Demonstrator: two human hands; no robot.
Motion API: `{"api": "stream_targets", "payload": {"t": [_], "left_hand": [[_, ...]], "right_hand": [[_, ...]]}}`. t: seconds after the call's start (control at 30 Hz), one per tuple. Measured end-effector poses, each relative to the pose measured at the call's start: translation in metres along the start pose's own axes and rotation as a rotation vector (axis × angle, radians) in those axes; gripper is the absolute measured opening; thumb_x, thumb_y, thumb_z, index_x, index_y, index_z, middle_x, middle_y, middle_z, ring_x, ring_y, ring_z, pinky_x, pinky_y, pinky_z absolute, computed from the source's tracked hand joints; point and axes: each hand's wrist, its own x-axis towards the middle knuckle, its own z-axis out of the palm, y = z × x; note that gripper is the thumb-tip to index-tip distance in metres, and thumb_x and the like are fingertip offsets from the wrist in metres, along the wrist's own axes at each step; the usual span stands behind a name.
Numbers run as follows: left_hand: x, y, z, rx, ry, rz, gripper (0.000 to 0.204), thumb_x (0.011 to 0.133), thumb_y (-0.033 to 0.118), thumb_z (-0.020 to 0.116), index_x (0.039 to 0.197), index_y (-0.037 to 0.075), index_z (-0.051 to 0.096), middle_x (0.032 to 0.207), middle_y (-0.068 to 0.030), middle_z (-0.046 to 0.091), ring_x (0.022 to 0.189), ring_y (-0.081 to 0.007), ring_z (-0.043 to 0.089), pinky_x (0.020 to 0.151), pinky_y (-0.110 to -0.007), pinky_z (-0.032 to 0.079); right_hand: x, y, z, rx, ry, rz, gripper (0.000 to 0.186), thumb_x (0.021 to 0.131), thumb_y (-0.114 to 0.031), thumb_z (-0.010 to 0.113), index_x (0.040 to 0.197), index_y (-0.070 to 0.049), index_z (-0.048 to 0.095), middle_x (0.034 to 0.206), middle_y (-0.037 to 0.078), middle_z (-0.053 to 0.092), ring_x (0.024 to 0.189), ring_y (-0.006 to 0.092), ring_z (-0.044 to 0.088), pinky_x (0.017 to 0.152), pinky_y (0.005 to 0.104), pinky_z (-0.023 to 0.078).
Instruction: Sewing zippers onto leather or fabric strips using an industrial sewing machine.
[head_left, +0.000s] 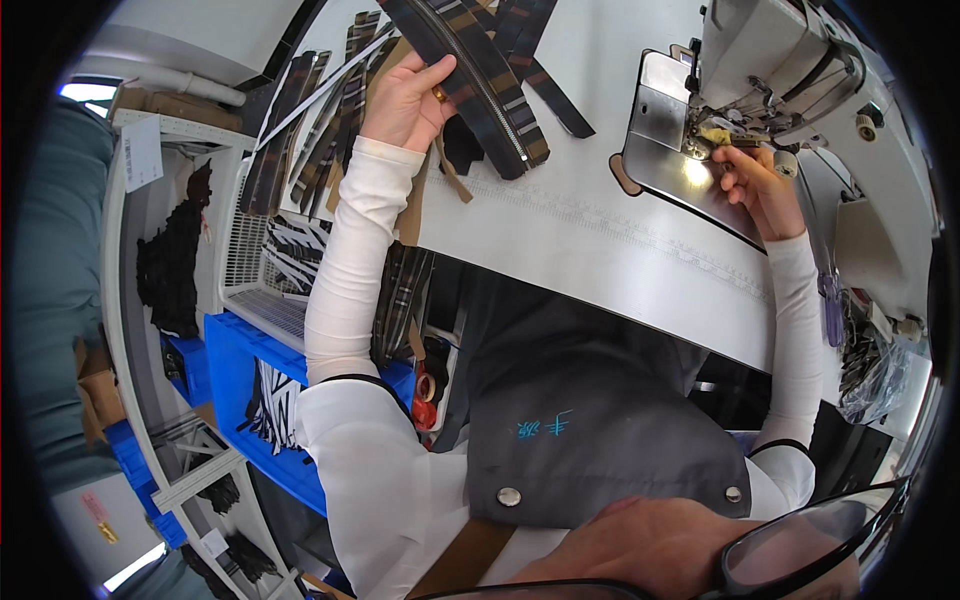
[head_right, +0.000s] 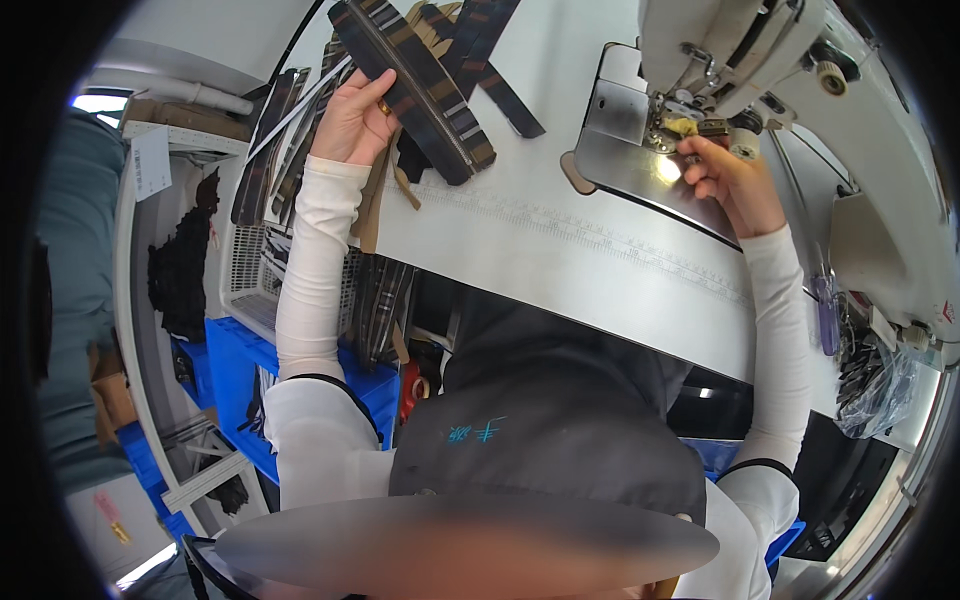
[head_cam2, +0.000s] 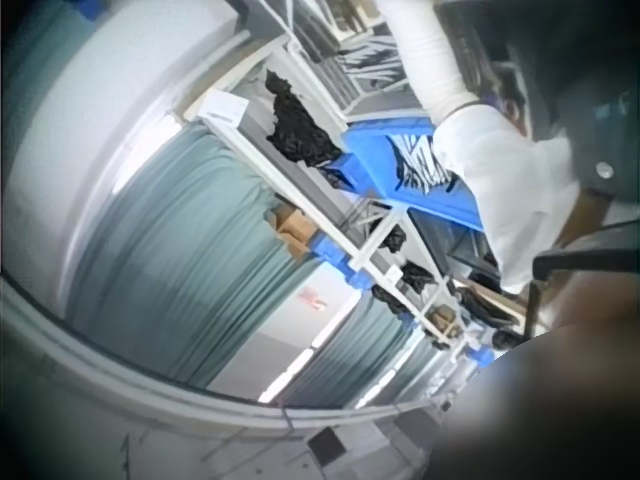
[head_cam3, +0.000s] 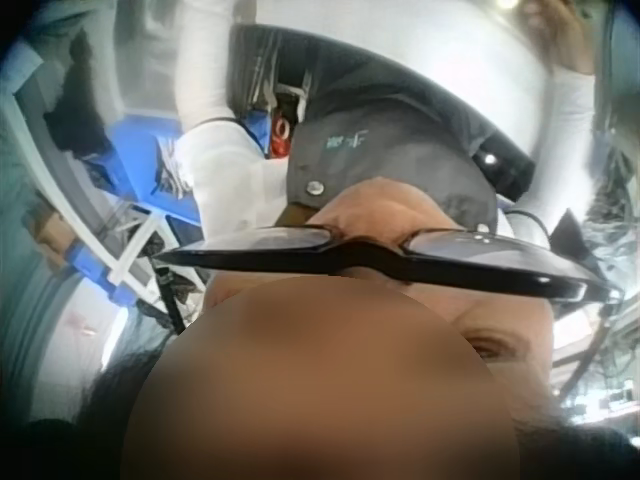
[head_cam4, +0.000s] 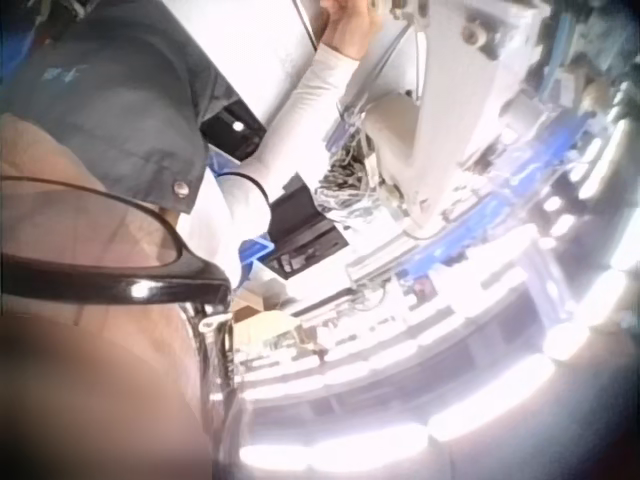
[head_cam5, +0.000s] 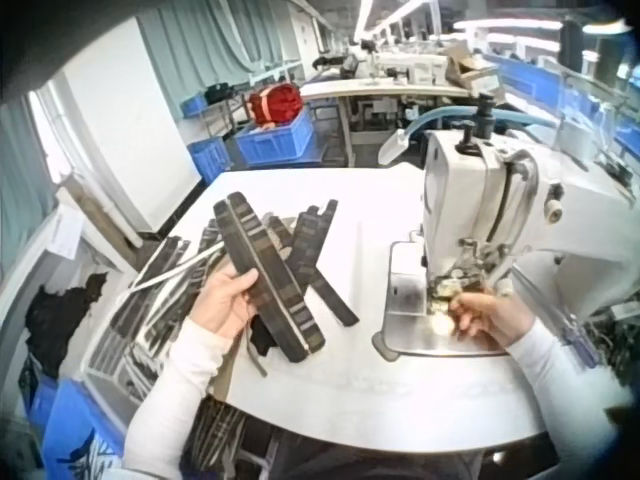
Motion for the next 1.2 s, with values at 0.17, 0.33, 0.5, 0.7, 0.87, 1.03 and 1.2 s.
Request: {"api": "stream_targets", "payload": {"t": [0.17, 0.33, 0.5, 0.7, 0.87, 1.03, 1.2], "left_hand": [[-0.012, 0.005, -0.011, -0.009, 0.023, -0.012, 0.023, 0.093, 0.006, 0.053, 0.116, 0.003, 0.057, 0.111, -0.0064, 0.064, 0.098, -0.0162, 0.063, 0.085, -0.032, 0.054], [-0.027, 0.006, -0.013, 0.025, 0.084, -0.006, 0.022, 0.093, 0.007, 0.053, 0.114, 0.003, 0.058, 0.106, -0.0056, 0.065, 0.093, -0.0154, 0.064, 0.08, -0.031, 0.055], [-0.064, 0.034, -0.031, 0.137, 0.15, 0.007, 0.025, 0.091, 0.007, 0.057, 0.115, 0.002, 0.059, 0.107, -0.0038, 0.065, 0.095, -0.0131, 0.062, 0.082, -0.029, 0.05], [-0.08, 0.127, -0.186, 1.05, 0.656, 0.191, 0.024, 0.091, 0.022, 0.06, 0.104, 0.003, 0.068, 0.089, -0.0036, 0.07, 0.072, -0.0122, 0.065, 0.063, -0.026, 0.052], [-0.067, 0.085, -0.253, 2.102, 0.849, 0.193, 0.037, 0.087, 0.029, 0.063, 0.122, 0.017, 0.06, 0.121, -0.0033, 0.059, 0.11, -0.0255, 0.054, 0.091, -0.052, 0.04], [-0.043, 0.089, -0.195, 2.282, 0.746, 0.394, 0.045, 0.083, 0.027, 0.064, 0.127, 0.022, 0.055, 0.131, -0.003, 0.053, 0.126, -0.0259, 0.042, 0.104, -0.066, 0.017], [0.006, 0.082, -0.13, 2.28, 0.393, 0.133, 0.026, 0.082, 0.029, 0.062, 0.106, 0.018, 0.066, 0.11, -0.0031, 0.065, 0.114, -0.0246, 0.055, 0.098, -0.062, 0.028]], "right_hand": [[0.008, 0.009, 0.017, -0.021, 0.205, -0.168, 0.019, 0.09, -0.017, 0.061, 0.1, 0.0, 0.062, 0.084, 0.006, 0.064, 0.068, 0.01, 0.061, 0.059, 0.0201, 0.049], [0.006, 0.015, 0.033, 0.061, 0.282, -0.408, 0.018, 0.091, -0.016, 0.06, 0.098, 0.0, 0.06, 0.087, 0.007, 0.065, 0.072, 0.0099, 0.06, 0.065, 0.0201, 0.048], [0.002, 0.025, 0.017, -0.084, 0.199, -0.422, 0.021, 0.093, -0.016, 0.058, 0.106, 0.0, 0.059, 0.09, 0.005, 0.065, 0.075, 0.0084, 0.058, 0.069, 0.0201, 0.046], [0.004, 0.026, 0.023, -0.202, 0.211, -0.431, 0.024, 0.095, -0.015, 0.056, 0.113, -0.001, 0.061, 0.088, 0.001, 0.063, 0.074, 0.0052, 0.055, 0.069, 0.0181, 0.043], [0.007, 0.026, 0.024, -0.178, 0.189, -0.439, 0.023, 0.095, -0.014, 0.055, 0.114, -0.001, 0.062, 0.085, -0.001, 0.062, 0.073, 0.0041, 0.054, 0.069, 0.0173, 0.043], [0.001, 0.03, 0.018, -0.171, 0.218, -0.432, 0.024, 0.095, -0.015, 0.055, 0.114, -0.001, 0.062, 0.085, -0.001, 0.062, 0.073, 0.0044, 0.053, 0.069, 0.017, 0.042], [-0.001, 0.024, 0.029, -0.236, 0.226, -0.456, 0.023, 0.096, -0.014, 0.054, 0.113, -0.001, 0.062, 0.085, 0.0, 0.062, 0.074, 0.0046, 0.054, 0.069, 0.0176, 0.042]]}}
